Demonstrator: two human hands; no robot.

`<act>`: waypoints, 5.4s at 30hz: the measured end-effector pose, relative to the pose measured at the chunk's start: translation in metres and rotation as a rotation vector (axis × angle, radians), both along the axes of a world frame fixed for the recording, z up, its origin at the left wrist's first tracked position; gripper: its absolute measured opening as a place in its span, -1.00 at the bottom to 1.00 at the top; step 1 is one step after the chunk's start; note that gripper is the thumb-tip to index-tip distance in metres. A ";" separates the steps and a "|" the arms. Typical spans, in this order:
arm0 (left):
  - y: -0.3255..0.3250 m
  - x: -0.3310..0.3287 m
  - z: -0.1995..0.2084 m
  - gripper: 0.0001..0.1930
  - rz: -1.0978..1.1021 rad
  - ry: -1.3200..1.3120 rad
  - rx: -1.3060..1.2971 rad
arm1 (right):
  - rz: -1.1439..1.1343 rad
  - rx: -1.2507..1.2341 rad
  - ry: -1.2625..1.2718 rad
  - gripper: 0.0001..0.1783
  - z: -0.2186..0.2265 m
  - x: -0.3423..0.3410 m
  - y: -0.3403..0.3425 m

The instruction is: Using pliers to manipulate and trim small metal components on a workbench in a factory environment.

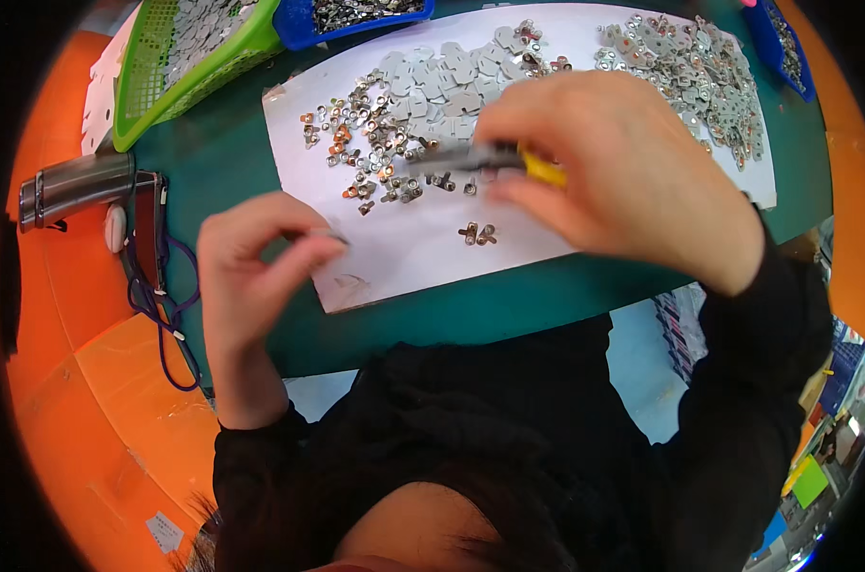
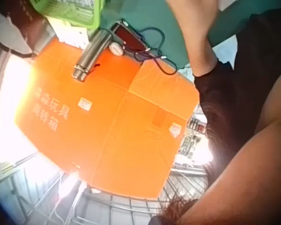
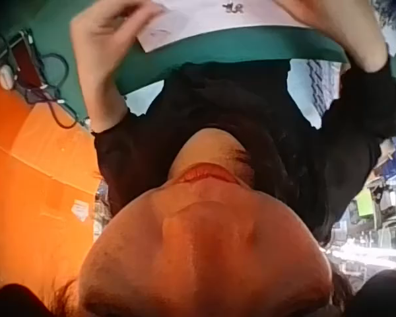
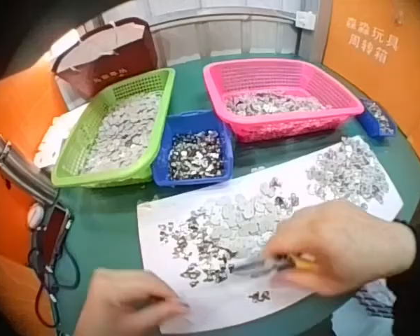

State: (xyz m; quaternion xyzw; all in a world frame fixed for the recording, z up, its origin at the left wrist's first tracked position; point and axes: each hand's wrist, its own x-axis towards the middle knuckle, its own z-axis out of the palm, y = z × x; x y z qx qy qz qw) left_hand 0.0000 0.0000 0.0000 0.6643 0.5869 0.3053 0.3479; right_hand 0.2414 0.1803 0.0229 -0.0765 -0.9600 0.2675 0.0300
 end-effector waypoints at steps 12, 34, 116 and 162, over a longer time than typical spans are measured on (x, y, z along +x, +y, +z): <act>0.001 -0.007 -0.024 -0.86 0.537 -0.826 0.084 | -0.508 0.054 0.165 -0.76 -0.040 -0.004 -0.054; 0.004 0.011 -0.033 -0.85 0.450 -0.845 -0.049 | -0.320 0.387 0.200 -0.63 -0.046 -0.003 -0.043; 0.009 0.014 -0.035 -0.79 0.038 0.309 1.003 | -0.403 -1.180 -0.022 -0.76 -0.007 -0.036 -0.058; 0.001 0.021 -0.042 -0.89 0.337 -0.335 0.804 | -0.241 0.471 0.587 -0.43 -0.023 -0.041 -0.057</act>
